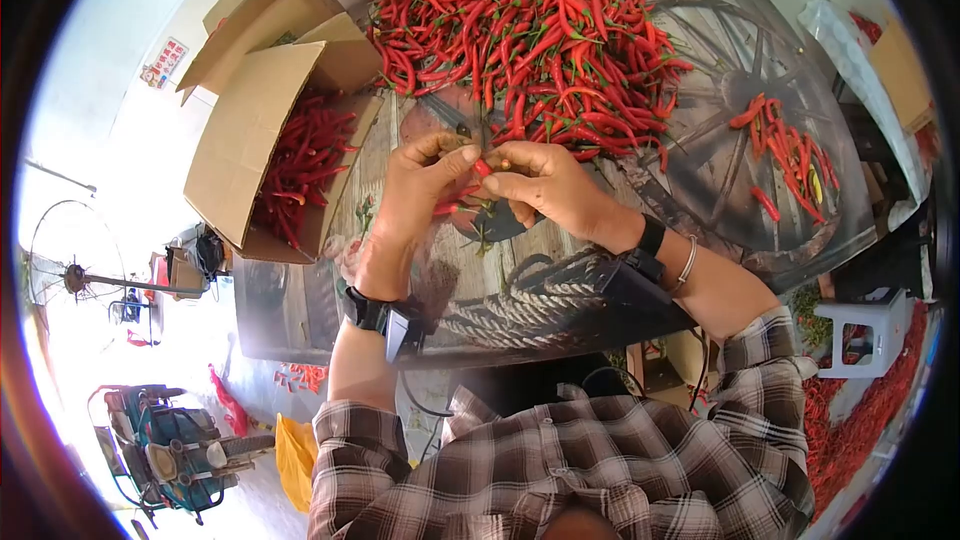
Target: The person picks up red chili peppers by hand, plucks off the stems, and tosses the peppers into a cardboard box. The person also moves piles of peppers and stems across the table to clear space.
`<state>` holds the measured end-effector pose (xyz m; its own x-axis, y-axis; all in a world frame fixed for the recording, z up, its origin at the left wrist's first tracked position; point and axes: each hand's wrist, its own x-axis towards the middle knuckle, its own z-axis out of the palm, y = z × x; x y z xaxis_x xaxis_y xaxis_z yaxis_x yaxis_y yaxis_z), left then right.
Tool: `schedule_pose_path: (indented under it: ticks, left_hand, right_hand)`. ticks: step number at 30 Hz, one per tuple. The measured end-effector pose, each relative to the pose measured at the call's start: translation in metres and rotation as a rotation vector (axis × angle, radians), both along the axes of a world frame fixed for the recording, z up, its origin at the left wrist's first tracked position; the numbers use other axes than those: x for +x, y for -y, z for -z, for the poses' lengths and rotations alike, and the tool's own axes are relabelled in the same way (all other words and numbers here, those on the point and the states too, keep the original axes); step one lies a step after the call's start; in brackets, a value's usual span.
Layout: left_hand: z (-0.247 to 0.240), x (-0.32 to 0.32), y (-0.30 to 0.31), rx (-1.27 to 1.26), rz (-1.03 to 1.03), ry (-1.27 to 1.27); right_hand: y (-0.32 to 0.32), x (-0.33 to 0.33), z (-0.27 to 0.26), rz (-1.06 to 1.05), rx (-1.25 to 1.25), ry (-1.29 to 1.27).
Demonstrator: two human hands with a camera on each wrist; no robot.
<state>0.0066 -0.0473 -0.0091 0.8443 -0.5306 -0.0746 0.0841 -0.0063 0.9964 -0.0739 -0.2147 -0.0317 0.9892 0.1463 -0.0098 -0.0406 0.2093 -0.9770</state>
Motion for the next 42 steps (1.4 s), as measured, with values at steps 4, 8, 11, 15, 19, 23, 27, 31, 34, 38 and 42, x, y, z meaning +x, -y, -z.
schedule_pose_path:
  ticks: [4,8,11,15,19,23,27,31,34,38,42]
  left_hand:
    - [-0.006,-0.011,0.005,0.253,-0.081,0.746]
    - [-0.006,-0.011,0.006,0.257,-0.149,1.11]
    - [-0.024,-0.001,-0.008,0.376,-0.404,1.252]
    - [-0.024,0.01,-0.033,0.494,-0.482,1.197]
    - [-0.007,-0.013,-0.052,0.693,-0.084,0.998]
    - [-0.006,-0.033,-0.044,0.821,0.106,0.952]
    - [-0.009,-0.033,-0.04,0.871,0.088,1.035]
    - [-0.023,-0.034,-0.033,0.833,-0.029,0.788]
    - [-0.013,-0.03,-0.035,0.852,0.039,0.65]
    - [-0.014,-0.029,-0.031,0.762,0.062,0.419]
    - [-0.023,-0.025,-0.027,0.355,0.128,0.152]
  right_hand:
    - [0.003,0.002,0.003,0.027,-0.031,-0.003]
    - [0.006,0.002,-0.008,0.037,-0.013,-0.072]
    - [0.006,0.001,-0.003,-0.002,0.037,-0.099]
    - [0.007,0.003,-0.005,0.094,0.079,-0.002]
    - [0.011,0.004,-0.004,0.158,0.189,0.03]
    - [0.009,0.007,0.002,0.163,0.175,0.056]
    - [0.009,0.01,0.004,0.198,0.036,0.137]
    - [0.014,0.012,0.001,0.232,-0.009,0.199]
    - [0.015,0.01,0.0,0.235,0.111,0.128]
    - [0.017,0.016,0.009,0.218,0.157,0.124]
    - [0.015,0.014,0.007,0.156,0.102,0.078]
